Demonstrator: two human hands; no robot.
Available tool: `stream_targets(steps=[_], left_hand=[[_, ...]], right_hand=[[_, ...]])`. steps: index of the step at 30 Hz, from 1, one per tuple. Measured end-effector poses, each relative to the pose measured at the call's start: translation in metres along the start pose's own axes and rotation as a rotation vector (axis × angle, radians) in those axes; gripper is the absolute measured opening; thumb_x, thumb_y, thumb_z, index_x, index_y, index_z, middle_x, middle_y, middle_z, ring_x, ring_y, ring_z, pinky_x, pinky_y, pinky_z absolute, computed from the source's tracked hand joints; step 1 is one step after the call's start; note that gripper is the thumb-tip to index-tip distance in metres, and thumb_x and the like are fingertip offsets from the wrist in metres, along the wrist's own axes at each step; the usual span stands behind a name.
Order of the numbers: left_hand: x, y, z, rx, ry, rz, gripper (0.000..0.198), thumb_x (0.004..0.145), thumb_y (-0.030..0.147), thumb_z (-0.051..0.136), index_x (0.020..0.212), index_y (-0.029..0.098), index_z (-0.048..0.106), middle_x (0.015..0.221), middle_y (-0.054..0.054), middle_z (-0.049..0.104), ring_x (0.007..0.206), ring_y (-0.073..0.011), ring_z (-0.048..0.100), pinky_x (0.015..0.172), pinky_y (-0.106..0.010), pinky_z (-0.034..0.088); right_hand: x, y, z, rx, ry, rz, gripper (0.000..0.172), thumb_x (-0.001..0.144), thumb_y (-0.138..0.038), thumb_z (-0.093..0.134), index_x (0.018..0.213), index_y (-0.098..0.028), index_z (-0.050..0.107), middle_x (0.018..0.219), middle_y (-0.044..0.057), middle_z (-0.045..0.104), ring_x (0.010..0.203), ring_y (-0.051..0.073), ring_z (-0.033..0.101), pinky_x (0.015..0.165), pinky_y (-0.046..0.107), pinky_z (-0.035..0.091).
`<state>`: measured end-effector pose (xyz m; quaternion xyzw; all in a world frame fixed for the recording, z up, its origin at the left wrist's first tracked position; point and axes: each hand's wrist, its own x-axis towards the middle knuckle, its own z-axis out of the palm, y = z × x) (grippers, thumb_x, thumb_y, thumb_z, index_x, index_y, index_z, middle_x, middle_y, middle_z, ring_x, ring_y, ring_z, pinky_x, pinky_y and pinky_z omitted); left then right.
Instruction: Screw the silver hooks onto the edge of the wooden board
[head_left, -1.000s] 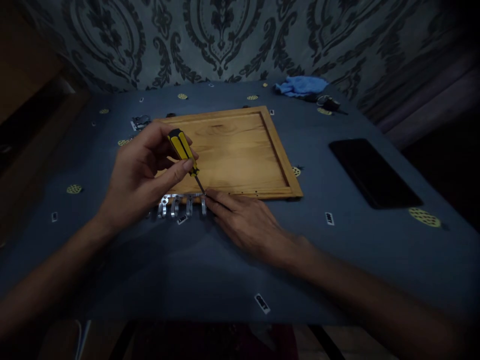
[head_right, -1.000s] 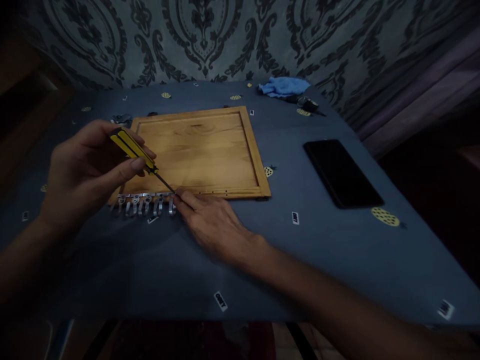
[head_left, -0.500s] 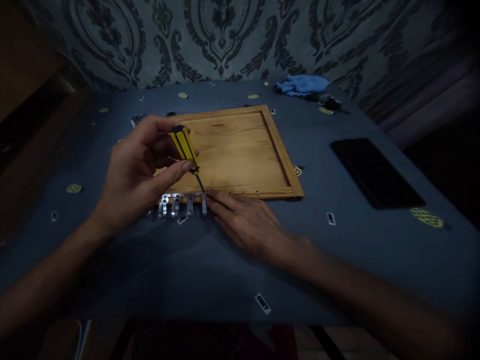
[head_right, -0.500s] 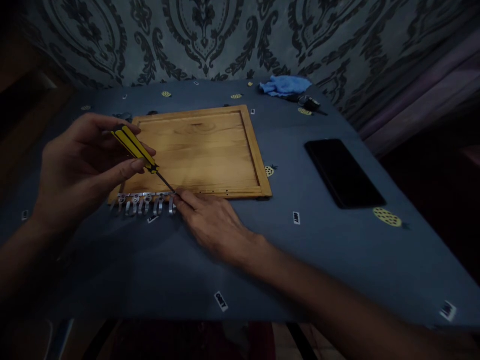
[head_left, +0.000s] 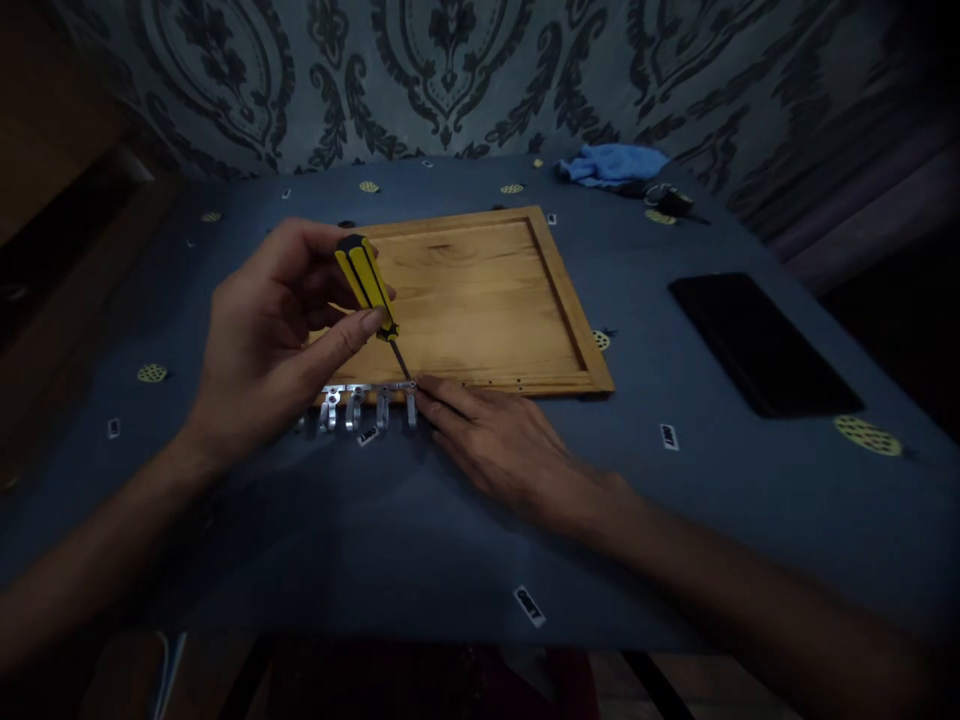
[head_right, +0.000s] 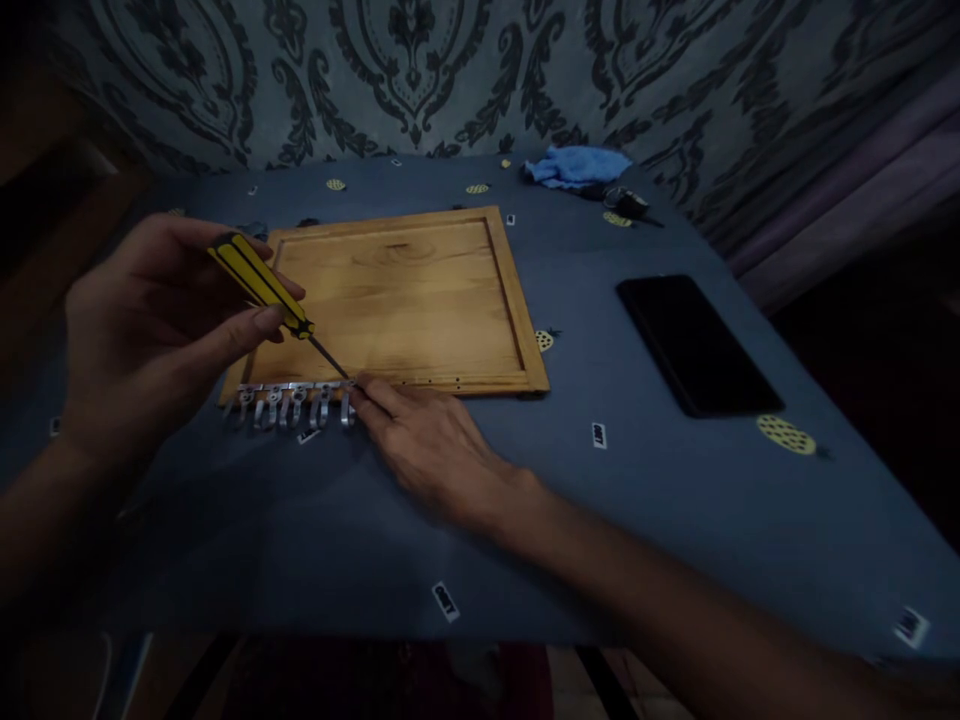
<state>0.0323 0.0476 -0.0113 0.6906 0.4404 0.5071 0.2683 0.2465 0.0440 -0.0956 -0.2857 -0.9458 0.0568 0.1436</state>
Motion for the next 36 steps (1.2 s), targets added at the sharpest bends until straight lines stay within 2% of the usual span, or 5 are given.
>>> stream_targets(steps=[5, 18, 25, 30, 36], left_hand=[[-0.0004, -0.0017, 0.0016, -0.001, -0.004, -0.027, 0.037, 0.078, 0.035, 0.090, 0.103, 0.024, 0.065, 0.093, 0.000, 0.075, 0.083, -0.0181, 0.073, 0.071, -0.031, 0.064], [-0.0015, 0.0002, 0.0026, 0.011, -0.033, -0.045, 0.035, 0.078, 0.036, 0.089, 0.100, 0.027, 0.064, 0.092, 0.001, 0.076, 0.083, -0.0199, 0.073, 0.073, -0.035, 0.064], [-0.0031, -0.0008, 0.0015, 0.024, -0.055, -0.025, 0.034, 0.079, 0.033, 0.088, 0.100, 0.025, 0.063, 0.092, 0.001, 0.073, 0.083, -0.0186, 0.073, 0.066, -0.030, 0.062], [-0.0027, 0.0002, 0.0023, 0.037, -0.052, -0.067, 0.030, 0.081, 0.029, 0.085, 0.100, 0.025, 0.062, 0.093, 0.000, 0.074, 0.087, -0.0197, 0.073, 0.067, -0.031, 0.061], [0.0000, -0.0019, 0.0034, 0.026, -0.070, -0.055, 0.031, 0.078, 0.027, 0.085, 0.101, 0.025, 0.064, 0.105, -0.003, 0.073, 0.091, -0.0204, 0.072, 0.065, -0.029, 0.060]], right_hand=[[0.0008, -0.0005, -0.0005, 0.021, -0.005, 0.004, 0.045, 0.099, -0.009, 0.049, 0.143, -0.009, 0.058, 0.142, 0.018, 0.066, 0.104, 0.030, 0.075, 0.083, 0.048, 0.067], [0.0011, -0.0009, -0.0014, 0.008, -0.005, -0.001, 0.045, 0.099, -0.009, 0.050, 0.143, -0.009, 0.057, 0.146, 0.017, 0.064, 0.109, 0.029, 0.074, 0.085, 0.044, 0.066], [0.0000, 0.0000, -0.0008, 0.017, 0.015, -0.006, 0.045, 0.099, -0.009, 0.050, 0.143, -0.008, 0.057, 0.144, 0.018, 0.065, 0.107, 0.030, 0.075, 0.083, 0.047, 0.066], [-0.0003, 0.0002, -0.0001, 0.002, 0.017, -0.010, 0.045, 0.098, -0.009, 0.050, 0.143, -0.010, 0.057, 0.143, 0.017, 0.066, 0.108, 0.029, 0.074, 0.083, 0.043, 0.066], [0.0010, -0.0005, -0.0016, 0.013, 0.001, -0.002, 0.045, 0.099, -0.008, 0.045, 0.143, -0.010, 0.056, 0.144, 0.017, 0.065, 0.103, 0.029, 0.075, 0.080, 0.046, 0.066]])
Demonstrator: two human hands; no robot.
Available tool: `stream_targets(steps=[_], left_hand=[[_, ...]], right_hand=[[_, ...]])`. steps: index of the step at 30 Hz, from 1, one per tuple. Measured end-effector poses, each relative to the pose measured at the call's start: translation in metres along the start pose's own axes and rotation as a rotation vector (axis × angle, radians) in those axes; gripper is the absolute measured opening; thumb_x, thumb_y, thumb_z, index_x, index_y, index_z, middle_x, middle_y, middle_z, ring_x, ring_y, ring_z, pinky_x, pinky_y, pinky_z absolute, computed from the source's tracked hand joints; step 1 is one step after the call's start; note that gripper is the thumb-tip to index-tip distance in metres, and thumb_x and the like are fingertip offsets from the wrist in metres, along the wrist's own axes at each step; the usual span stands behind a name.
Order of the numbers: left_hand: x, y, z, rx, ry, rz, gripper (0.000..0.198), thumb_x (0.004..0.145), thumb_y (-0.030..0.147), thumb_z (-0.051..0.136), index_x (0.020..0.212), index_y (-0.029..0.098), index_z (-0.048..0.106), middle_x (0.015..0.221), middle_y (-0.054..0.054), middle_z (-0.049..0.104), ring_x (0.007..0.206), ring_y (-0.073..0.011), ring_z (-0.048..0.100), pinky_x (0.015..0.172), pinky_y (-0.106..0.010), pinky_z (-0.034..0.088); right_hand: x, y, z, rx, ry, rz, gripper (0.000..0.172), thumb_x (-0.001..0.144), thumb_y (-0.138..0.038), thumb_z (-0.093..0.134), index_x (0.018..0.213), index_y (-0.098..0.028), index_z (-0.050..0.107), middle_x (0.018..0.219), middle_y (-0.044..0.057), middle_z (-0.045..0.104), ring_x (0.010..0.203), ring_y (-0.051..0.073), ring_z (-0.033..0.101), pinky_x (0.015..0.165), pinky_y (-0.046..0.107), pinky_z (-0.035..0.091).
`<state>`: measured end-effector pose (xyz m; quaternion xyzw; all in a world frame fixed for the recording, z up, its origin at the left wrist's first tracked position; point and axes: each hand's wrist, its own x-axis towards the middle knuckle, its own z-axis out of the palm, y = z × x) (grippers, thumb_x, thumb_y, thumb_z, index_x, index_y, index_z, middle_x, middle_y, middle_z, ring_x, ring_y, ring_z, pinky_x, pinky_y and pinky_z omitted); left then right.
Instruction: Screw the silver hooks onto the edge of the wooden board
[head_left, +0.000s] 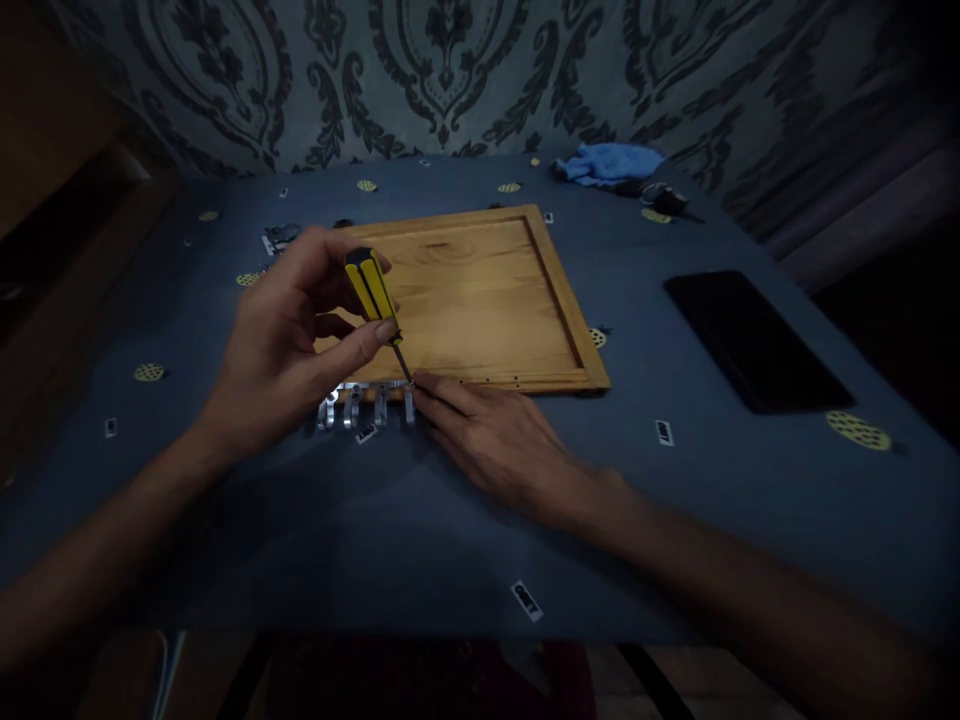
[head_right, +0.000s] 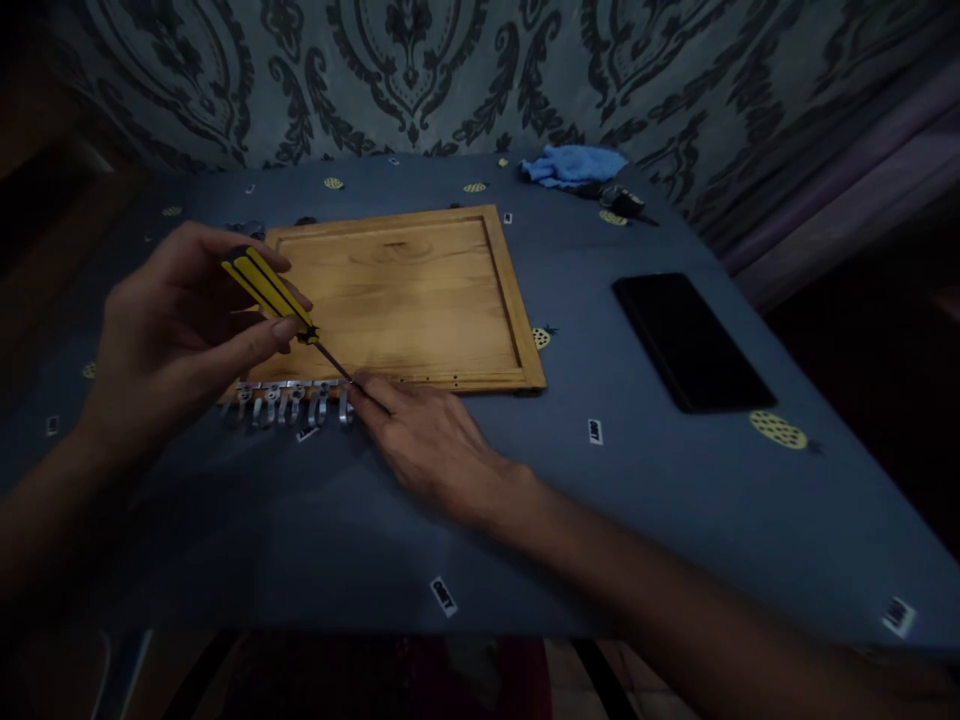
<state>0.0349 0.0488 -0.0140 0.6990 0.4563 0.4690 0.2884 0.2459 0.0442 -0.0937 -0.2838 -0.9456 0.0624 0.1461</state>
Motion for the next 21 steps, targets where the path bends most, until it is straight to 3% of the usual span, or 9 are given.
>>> stream_targets(steps=[5, 11, 17, 21], left_hand=[[0.002, -0.003, 0.002, -0.001, -0.030, -0.043, 0.018, 0.082, 0.022, 0.077, 0.097, 0.026, 0.069, 0.095, -0.001, 0.072, 0.089, -0.0194, 0.073, 0.069, -0.030, 0.061], [0.001, -0.009, 0.009, -0.130, -0.062, -0.049, 0.017, 0.085, 0.024, 0.077, 0.098, 0.024, 0.067, 0.093, -0.002, 0.075, 0.088, -0.0202, 0.075, 0.076, -0.033, 0.064], [0.002, -0.011, 0.016, -0.210, -0.013, -0.102, 0.034, 0.074, 0.028, 0.091, 0.092, 0.023, 0.062, 0.084, 0.001, 0.075, 0.079, -0.0183, 0.074, 0.072, -0.031, 0.064], [0.001, -0.006, 0.017, -0.217, 0.034, -0.147, 0.038, 0.072, 0.032, 0.093, 0.087, 0.023, 0.059, 0.082, 0.001, 0.077, 0.079, -0.0197, 0.076, 0.069, -0.031, 0.064]], right_hand=[[0.000, 0.000, 0.001, -0.011, 0.010, -0.006, 0.043, 0.098, -0.009, 0.048, 0.140, -0.010, 0.059, 0.138, 0.017, 0.068, 0.100, 0.028, 0.075, 0.077, 0.044, 0.066], [0.000, 0.000, 0.002, 0.013, 0.016, -0.004, 0.044, 0.100, -0.010, 0.046, 0.142, -0.009, 0.058, 0.137, 0.017, 0.069, 0.102, 0.028, 0.075, 0.080, 0.044, 0.066], [0.000, 0.001, 0.005, 0.023, 0.047, -0.008, 0.044, 0.099, -0.010, 0.048, 0.142, -0.010, 0.058, 0.144, 0.018, 0.065, 0.111, 0.029, 0.074, 0.089, 0.047, 0.065], [0.000, 0.002, 0.005, 0.030, 0.060, -0.009, 0.042, 0.100, -0.010, 0.047, 0.139, -0.011, 0.060, 0.142, 0.017, 0.067, 0.109, 0.028, 0.074, 0.087, 0.045, 0.065]])
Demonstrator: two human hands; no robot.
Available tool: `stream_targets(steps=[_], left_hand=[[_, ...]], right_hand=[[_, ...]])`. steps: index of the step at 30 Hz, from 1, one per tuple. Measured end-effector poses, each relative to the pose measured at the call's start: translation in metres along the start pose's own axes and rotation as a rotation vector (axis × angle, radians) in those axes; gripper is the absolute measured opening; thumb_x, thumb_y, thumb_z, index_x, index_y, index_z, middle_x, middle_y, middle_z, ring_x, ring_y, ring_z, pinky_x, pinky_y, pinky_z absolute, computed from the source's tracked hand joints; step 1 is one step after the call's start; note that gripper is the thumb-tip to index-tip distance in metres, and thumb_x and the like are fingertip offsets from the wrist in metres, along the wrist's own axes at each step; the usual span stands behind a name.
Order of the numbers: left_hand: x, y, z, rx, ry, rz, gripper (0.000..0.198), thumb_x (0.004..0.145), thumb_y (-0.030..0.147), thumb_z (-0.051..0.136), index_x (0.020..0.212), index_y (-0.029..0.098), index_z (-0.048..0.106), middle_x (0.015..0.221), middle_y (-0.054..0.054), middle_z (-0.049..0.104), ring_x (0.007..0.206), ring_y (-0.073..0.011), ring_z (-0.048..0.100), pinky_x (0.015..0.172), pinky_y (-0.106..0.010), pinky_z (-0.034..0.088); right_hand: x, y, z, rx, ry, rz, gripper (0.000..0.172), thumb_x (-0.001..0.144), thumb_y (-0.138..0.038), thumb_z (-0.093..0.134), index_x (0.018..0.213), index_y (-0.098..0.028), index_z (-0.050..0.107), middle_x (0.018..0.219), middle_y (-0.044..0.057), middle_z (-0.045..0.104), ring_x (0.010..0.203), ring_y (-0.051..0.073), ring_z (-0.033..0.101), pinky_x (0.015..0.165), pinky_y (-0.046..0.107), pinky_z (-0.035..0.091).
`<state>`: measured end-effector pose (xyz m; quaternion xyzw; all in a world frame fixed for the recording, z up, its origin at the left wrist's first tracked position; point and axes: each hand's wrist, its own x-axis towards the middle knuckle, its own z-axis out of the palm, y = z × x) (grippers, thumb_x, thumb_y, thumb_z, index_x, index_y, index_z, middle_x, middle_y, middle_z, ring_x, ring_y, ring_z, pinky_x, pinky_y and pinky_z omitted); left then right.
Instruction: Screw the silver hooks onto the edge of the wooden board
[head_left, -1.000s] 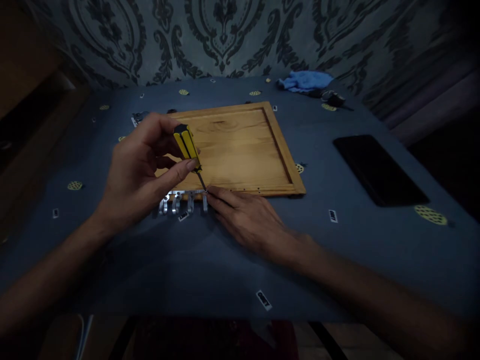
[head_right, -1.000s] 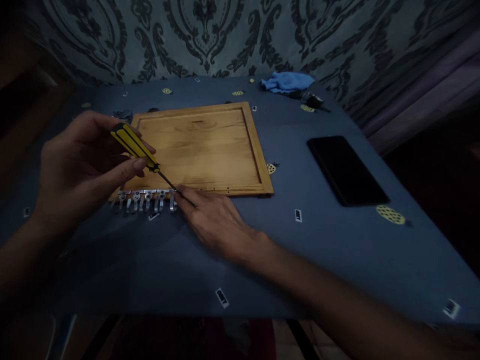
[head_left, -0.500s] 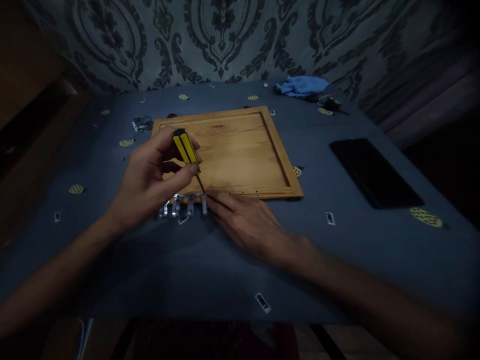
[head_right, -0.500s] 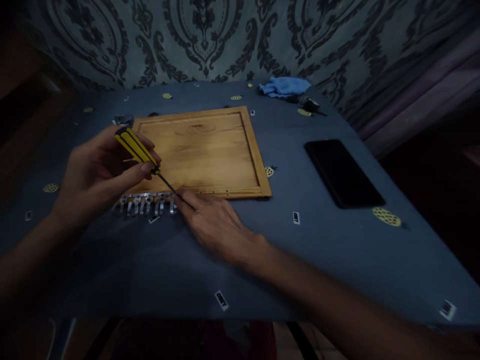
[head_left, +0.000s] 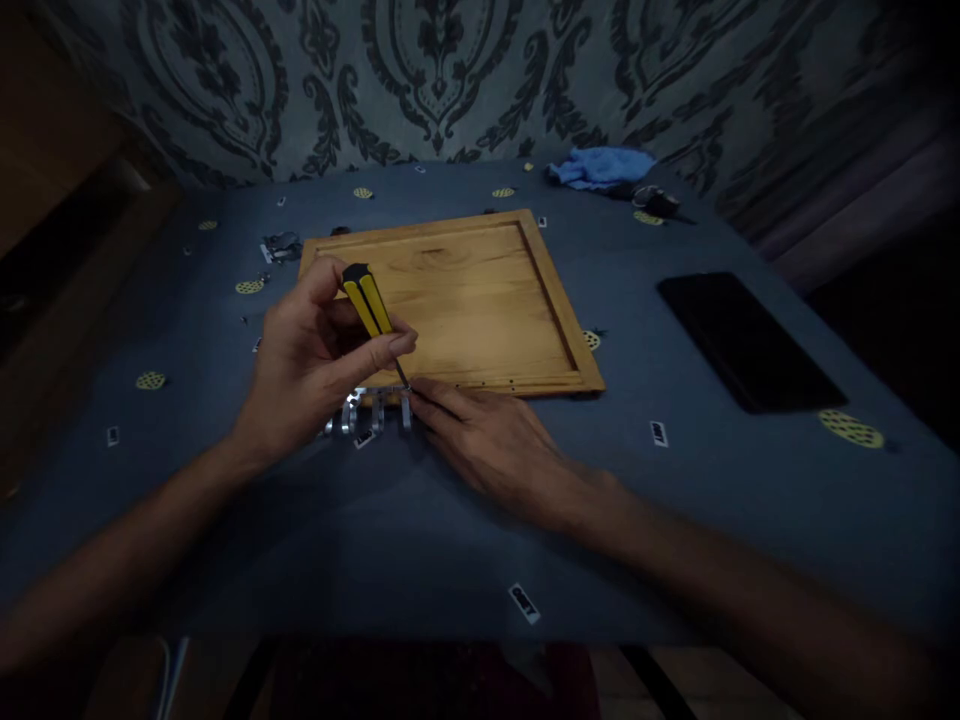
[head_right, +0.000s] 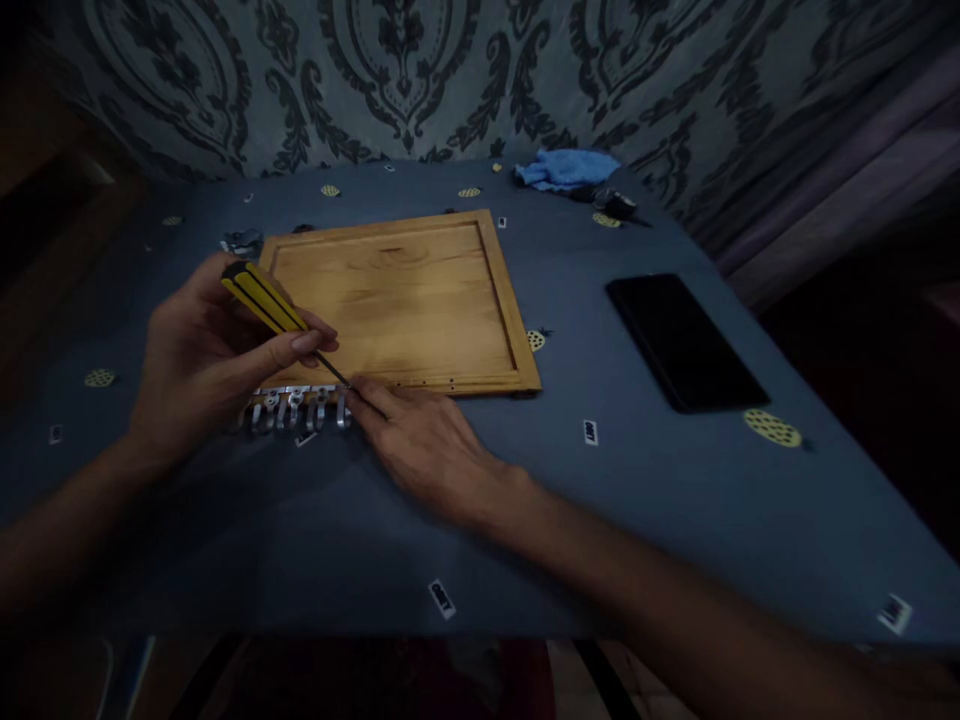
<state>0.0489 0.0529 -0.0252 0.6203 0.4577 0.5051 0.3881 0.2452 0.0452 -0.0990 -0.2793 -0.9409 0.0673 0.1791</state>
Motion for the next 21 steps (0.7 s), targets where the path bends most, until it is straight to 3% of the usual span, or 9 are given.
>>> stream_targets(steps=[6, 10, 21], left_hand=[[-0.002, 0.005, -0.003, 0.121, -0.051, 0.028, 0.025, 0.079, 0.037, 0.088, 0.089, 0.022, 0.071, 0.096, -0.003, 0.078, 0.094, -0.0224, 0.075, 0.080, -0.034, 0.065], [-0.002, 0.002, -0.009, 0.185, -0.066, 0.105, 0.022, 0.078, 0.037, 0.088, 0.092, 0.025, 0.076, 0.095, -0.001, 0.072, 0.094, -0.0214, 0.071, 0.077, -0.032, 0.062], [0.001, 0.001, -0.013, 0.094, -0.079, 0.105, 0.031, 0.080, 0.034, 0.088, 0.099, 0.024, 0.066, 0.098, -0.002, 0.077, 0.093, -0.0211, 0.074, 0.086, -0.037, 0.065]], right_hand=[[0.000, 0.000, 0.000, 0.046, 0.008, 0.002, 0.043, 0.100, -0.009, 0.047, 0.141, -0.009, 0.060, 0.141, 0.019, 0.067, 0.113, 0.032, 0.073, 0.089, 0.050, 0.065], [0.000, -0.001, -0.002, 0.036, 0.004, 0.003, 0.043, 0.100, -0.010, 0.047, 0.141, -0.009, 0.059, 0.140, 0.020, 0.067, 0.114, 0.030, 0.073, 0.091, 0.048, 0.064], [-0.001, 0.000, -0.002, 0.019, -0.026, 0.007, 0.043, 0.100, -0.011, 0.047, 0.142, -0.009, 0.058, 0.138, 0.018, 0.068, 0.104, 0.028, 0.074, 0.082, 0.043, 0.064]])
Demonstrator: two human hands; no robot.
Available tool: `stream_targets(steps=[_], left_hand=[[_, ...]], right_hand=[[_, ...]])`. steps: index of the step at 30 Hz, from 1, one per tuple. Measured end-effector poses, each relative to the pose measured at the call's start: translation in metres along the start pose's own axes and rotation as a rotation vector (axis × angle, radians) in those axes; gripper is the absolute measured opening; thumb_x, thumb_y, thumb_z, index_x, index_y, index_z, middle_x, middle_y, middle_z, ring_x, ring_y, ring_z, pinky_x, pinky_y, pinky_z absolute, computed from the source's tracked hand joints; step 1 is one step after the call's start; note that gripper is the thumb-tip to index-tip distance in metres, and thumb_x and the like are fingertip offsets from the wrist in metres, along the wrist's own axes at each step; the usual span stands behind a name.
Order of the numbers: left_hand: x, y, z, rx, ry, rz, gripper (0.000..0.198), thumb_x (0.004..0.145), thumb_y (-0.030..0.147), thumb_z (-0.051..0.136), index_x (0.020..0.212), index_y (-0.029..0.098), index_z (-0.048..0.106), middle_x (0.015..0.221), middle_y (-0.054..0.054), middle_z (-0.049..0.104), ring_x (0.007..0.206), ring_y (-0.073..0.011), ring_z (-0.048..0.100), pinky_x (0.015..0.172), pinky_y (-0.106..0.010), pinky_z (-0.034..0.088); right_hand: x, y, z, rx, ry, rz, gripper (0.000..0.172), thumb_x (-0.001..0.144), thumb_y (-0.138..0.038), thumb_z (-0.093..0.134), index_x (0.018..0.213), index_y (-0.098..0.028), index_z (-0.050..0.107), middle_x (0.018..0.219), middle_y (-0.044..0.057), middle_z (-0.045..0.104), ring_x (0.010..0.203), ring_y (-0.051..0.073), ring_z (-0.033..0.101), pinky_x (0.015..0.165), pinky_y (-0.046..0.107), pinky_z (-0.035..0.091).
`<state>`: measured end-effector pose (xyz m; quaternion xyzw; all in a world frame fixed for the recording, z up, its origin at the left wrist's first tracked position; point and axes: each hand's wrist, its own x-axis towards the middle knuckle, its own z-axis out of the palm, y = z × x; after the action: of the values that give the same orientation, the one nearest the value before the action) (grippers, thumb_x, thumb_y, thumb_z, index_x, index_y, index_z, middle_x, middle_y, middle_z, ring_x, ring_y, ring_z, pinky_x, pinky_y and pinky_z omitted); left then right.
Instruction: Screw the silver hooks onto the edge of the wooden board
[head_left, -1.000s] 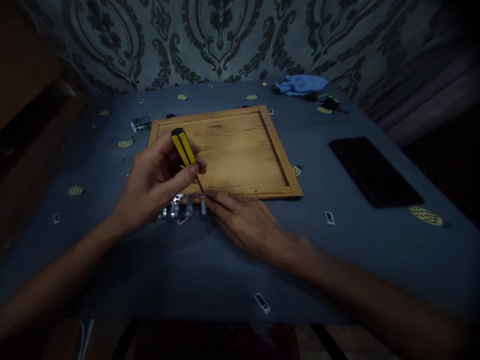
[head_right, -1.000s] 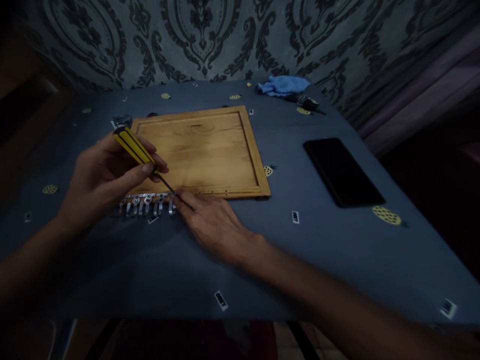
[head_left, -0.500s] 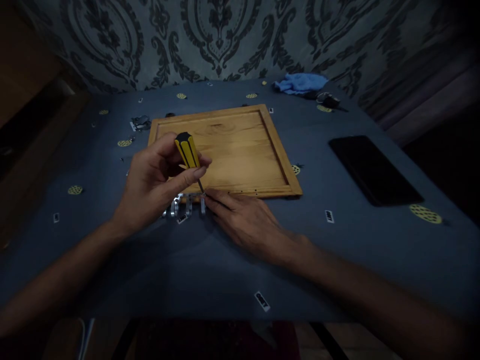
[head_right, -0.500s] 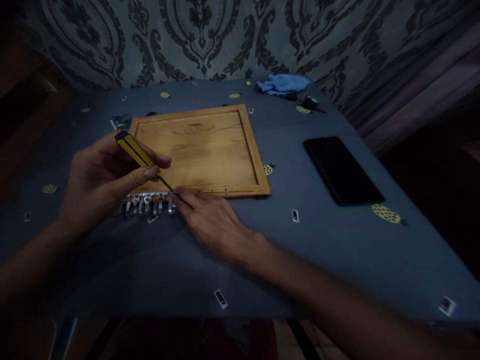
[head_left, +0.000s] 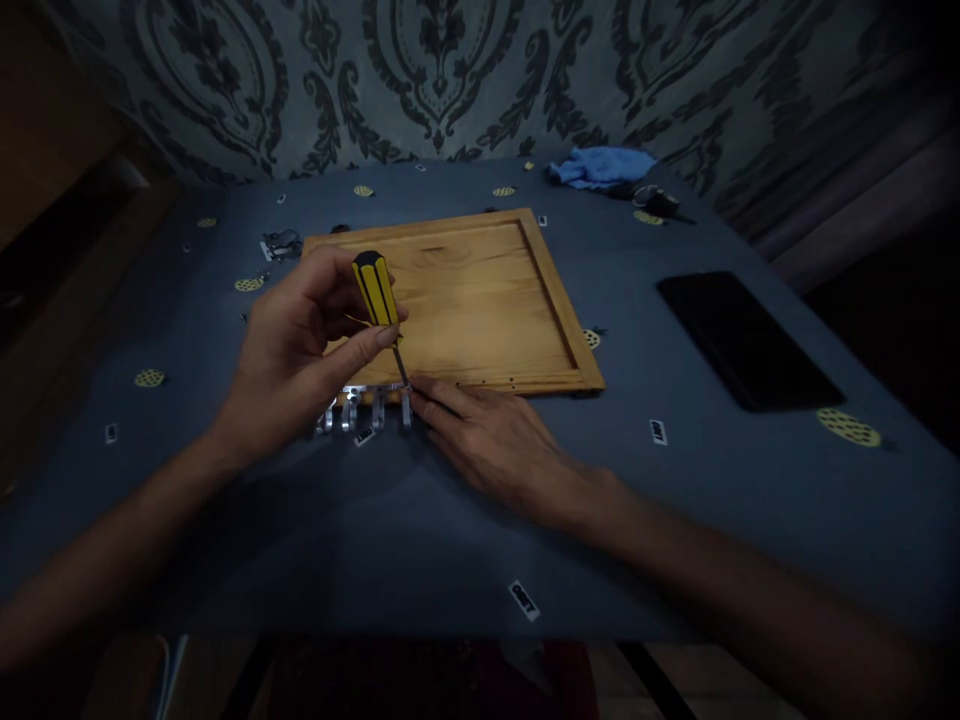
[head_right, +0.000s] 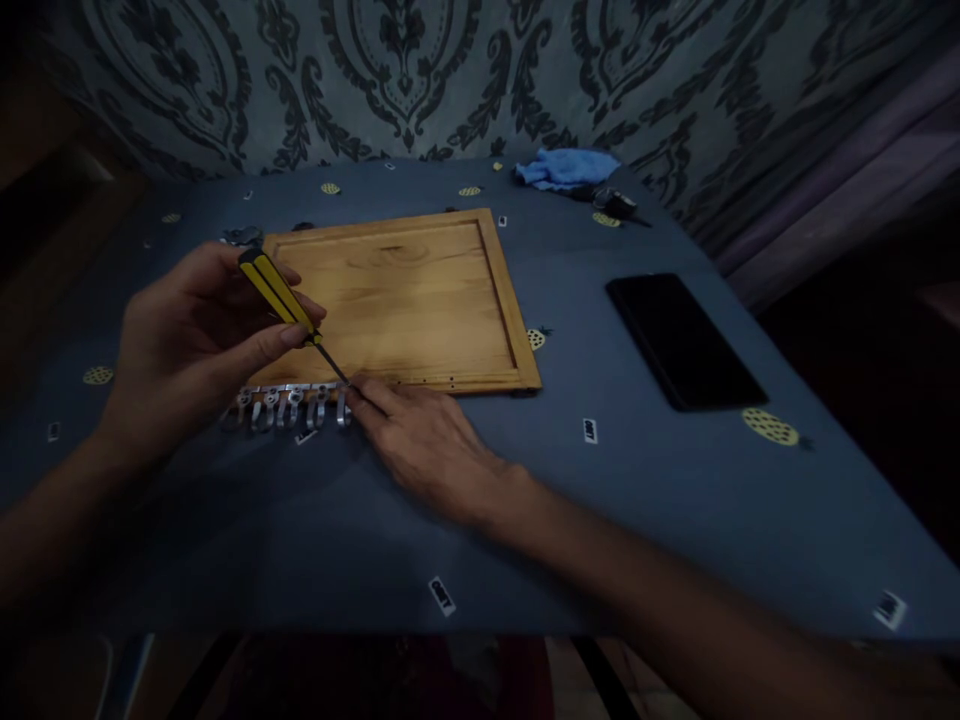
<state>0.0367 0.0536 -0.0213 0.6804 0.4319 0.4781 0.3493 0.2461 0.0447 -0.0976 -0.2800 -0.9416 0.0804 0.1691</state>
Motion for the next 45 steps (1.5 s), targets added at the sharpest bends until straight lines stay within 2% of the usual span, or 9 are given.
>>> stream_targets(steps=[10, 14, 19, 22, 26, 32, 39, 45], left_hand=[[0.0000, -0.0017, 0.0032, 0.060, 0.006, 0.027, 0.025, 0.082, 0.037, 0.086, 0.095, 0.023, 0.070, 0.095, -0.003, 0.075, 0.091, -0.0224, 0.073, 0.082, -0.039, 0.066], [0.0001, -0.0024, 0.0044, 0.035, -0.001, 0.028, 0.022, 0.083, 0.037, 0.086, 0.097, 0.025, 0.074, 0.096, -0.002, 0.075, 0.090, -0.0221, 0.073, 0.079, -0.038, 0.066], [0.0001, -0.0023, 0.0030, -0.016, -0.017, 0.030, 0.025, 0.082, 0.035, 0.087, 0.100, 0.025, 0.074, 0.101, -0.002, 0.077, 0.095, -0.0226, 0.074, 0.091, -0.043, 0.067], [-0.0001, -0.0016, 0.0021, -0.032, -0.009, -0.005, 0.034, 0.078, 0.035, 0.090, 0.104, 0.026, 0.070, 0.098, -0.001, 0.076, 0.091, -0.0214, 0.074, 0.085, -0.039, 0.066], [-0.0005, 0.0001, 0.0035, -0.046, -0.001, -0.035, 0.036, 0.073, 0.033, 0.093, 0.097, 0.027, 0.067, 0.092, 0.000, 0.074, 0.086, -0.0194, 0.073, 0.074, -0.033, 0.063], [-0.0016, 0.0004, 0.0058, -0.020, 0.008, -0.048, 0.025, 0.081, 0.038, 0.086, 0.095, 0.026, 0.068, 0.096, -0.004, 0.076, 0.087, -0.0221, 0.072, 0.068, -0.034, 0.063], [-0.0019, -0.0007, 0.0037, -0.070, -0.037, -0.067, 0.024, 0.084, 0.029, 0.083, 0.102, 0.024, 0.068, 0.101, -0.004, 0.076, 0.098, -0.0231, 0.075, 0.077, -0.034, 0.068], [-0.0008, -0.0026, 0.0065, -0.080, 0.001, -0.063, 0.030, 0.076, 0.033, 0.091, 0.094, 0.022, 0.070, 0.094, -0.002, 0.077, 0.090, -0.0194, 0.076, 0.079, -0.031, 0.068]], right_hand=[[0.0004, 0.0008, 0.0013, -0.009, 0.013, -0.017, 0.041, 0.102, -0.011, 0.043, 0.140, -0.010, 0.058, 0.136, 0.017, 0.069, 0.100, 0.026, 0.074, 0.081, 0.045, 0.065], [0.0005, 0.0005, 0.0007, 0.002, 0.028, -0.014, 0.042, 0.101, -0.010, 0.044, 0.141, -0.010, 0.057, 0.139, 0.018, 0.067, 0.107, 0.028, 0.073, 0.086, 0.046, 0.065], [-0.0003, 0.0003, -0.0002, 0.002, 0.009, -0.012, 0.041, 0.101, -0.011, 0.045, 0.140, -0.010, 0.058, 0.139, 0.017, 0.067, 0.105, 0.028, 0.073, 0.083, 0.045, 0.065], [-0.0003, 0.0002, -0.0003, -0.005, -0.009, 0.000, 0.045, 0.100, -0.010, 0.045, 0.143, -0.011, 0.056, 0.140, 0.017, 0.066, 0.104, 0.028, 0.074, 0.082, 0.046, 0.065], [0.0003, -0.0002, -0.0009, -0.002, -0.019, 0.003, 0.045, 0.099, -0.009, 0.046, 0.143, -0.009, 0.057, 0.141, 0.019, 0.066, 0.108, 0.031, 0.074, 0.083, 0.049, 0.066], [0.0008, -0.0006, -0.0020, -0.002, -0.025, 0.003, 0.044, 0.100, -0.008, 0.045, 0.142, -0.008, 0.057, 0.141, 0.019, 0.066, 0.107, 0.030, 0.074, 0.084, 0.049, 0.066], [0.0010, -0.0007, -0.0016, -0.005, -0.005, -0.008, 0.040, 0.101, -0.010, 0.044, 0.137, -0.008, 0.060, 0.135, 0.018, 0.069, 0.103, 0.030, 0.075, 0.082, 0.047, 0.066], [0.0001, -0.0006, -0.0004, -0.046, 0.004, -0.013, 0.044, 0.100, -0.010, 0.046, 0.142, -0.009, 0.057, 0.144, 0.018, 0.065, 0.108, 0.031, 0.074, 0.084, 0.048, 0.066]])
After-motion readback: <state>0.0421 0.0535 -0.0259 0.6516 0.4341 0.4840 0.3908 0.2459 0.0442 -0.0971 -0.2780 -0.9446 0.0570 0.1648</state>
